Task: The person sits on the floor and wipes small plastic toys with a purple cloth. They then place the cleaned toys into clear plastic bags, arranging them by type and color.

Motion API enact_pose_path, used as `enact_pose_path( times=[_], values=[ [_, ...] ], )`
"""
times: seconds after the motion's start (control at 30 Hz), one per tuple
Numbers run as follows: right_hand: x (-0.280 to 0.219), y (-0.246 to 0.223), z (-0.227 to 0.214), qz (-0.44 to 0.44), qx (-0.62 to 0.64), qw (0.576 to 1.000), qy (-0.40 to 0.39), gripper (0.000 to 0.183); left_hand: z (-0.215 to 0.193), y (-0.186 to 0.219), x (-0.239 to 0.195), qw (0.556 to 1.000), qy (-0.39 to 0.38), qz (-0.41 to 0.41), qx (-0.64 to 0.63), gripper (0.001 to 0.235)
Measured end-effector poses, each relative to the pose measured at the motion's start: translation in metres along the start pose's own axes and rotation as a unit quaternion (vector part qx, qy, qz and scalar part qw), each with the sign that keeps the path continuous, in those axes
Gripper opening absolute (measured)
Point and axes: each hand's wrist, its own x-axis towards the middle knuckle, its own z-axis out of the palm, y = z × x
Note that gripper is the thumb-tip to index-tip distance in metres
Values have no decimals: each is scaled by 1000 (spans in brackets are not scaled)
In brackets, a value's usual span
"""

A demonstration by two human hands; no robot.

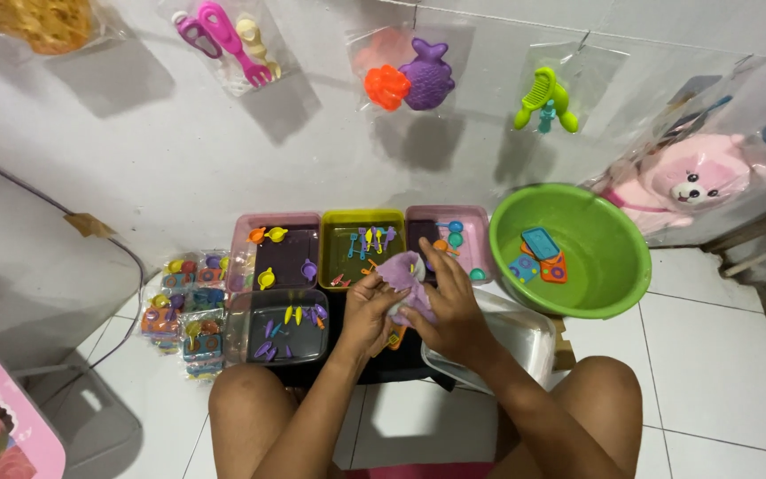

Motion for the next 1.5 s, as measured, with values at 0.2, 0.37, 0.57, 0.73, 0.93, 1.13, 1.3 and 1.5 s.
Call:
enact_pose_path(
  times=[0.2, 0.37, 0.57, 0.73, 0.93, 1.13, 1.3, 1.5],
  values=[
    [-19, 28, 14, 161, 322, 933, -5, 16, -14, -15, 7, 999, -35, -38, 12, 34],
    [-20, 30, 12, 255, 377, 890, 0, 38, -23, -15, 14, 996, -34, -75, -19, 42],
    [3, 4, -3, 426, 449, 775, 127, 16, -29, -8, 23, 993, -12, -80, -86, 33],
    [-9, 7, 2, 479, 505, 697, 173, 39, -50, -23, 35, 992, 11, -82, -98, 26],
    [-31, 28, 28, 234, 322, 916, 45, 24, -50, -35, 27, 996, 36, -73, -47, 30],
    [-28, 25, 35, 342, 327, 877, 83, 15, -46, -35, 19, 993, 57, -100, -26, 16],
    [-22, 18, 34, 419, 429, 792, 117, 22, -44, -31, 24, 993, 64, -97, -17, 16],
    [-44, 41, 51, 366, 326, 870, 58, 31, -32, -25, 18, 992, 58, -105, 28, 34]
  ],
)
